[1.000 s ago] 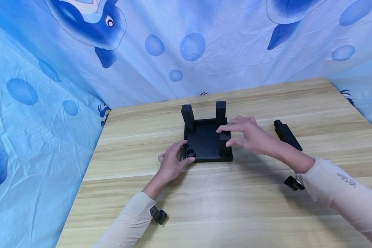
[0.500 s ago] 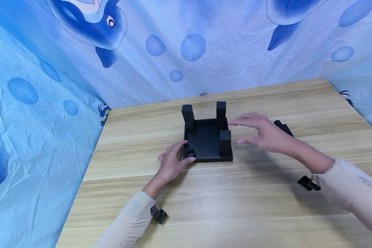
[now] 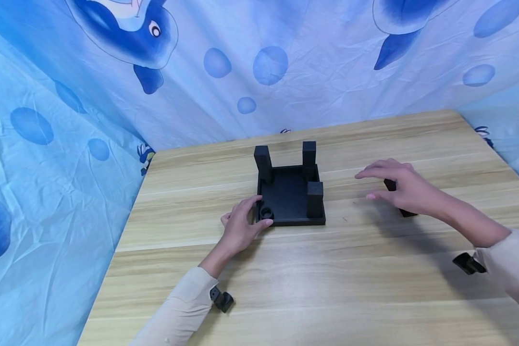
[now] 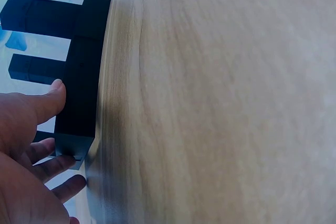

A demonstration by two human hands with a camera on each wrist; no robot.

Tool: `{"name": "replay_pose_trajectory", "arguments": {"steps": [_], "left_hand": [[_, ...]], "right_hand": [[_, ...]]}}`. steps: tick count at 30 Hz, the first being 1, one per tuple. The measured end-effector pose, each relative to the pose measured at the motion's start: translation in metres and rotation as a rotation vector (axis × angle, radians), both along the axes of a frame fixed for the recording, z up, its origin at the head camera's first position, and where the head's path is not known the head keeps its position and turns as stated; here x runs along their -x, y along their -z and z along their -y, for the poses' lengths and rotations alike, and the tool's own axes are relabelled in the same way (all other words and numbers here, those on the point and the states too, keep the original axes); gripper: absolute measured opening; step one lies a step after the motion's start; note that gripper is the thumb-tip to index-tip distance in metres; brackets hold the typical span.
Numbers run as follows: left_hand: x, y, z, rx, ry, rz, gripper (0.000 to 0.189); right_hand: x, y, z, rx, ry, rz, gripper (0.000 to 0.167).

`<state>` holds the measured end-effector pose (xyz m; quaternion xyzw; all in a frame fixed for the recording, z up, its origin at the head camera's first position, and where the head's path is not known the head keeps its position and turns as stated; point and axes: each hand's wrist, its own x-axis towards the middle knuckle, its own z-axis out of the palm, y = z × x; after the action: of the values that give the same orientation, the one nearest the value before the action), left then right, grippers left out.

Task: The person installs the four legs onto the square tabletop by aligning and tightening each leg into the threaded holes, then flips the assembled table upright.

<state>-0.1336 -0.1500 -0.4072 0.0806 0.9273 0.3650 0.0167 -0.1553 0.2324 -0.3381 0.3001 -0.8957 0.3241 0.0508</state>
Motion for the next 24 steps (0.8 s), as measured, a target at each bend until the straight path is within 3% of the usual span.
{"name": "replay_pose_trajectory", "arguments": {"steps": [6,12,16,24], "left_hand": [[0.000,0.000,0.000,-0.004,0.005,-0.005,0.065],[0.000,0.000,0.000,-0.002,0.008,-0.002,0.065],[0.000,-0.001,0.000,0.000,0.003,-0.001,0.065],[0.000,-0.002,0.000,0.002,0.002,0.000,0.065]], "right_hand": [[0.001,0.009,-0.020,-0.113,0.004,-0.101,0.050],[0.001,0.017,-0.051,-0.474,-0.025,-0.344,0.063],[-0.001,0.020,-0.065,-0.628,-0.056,-0.361,0.079],[-0.003,0.031,-0.075,-0.687,-0.120,-0.409,0.073]]}}
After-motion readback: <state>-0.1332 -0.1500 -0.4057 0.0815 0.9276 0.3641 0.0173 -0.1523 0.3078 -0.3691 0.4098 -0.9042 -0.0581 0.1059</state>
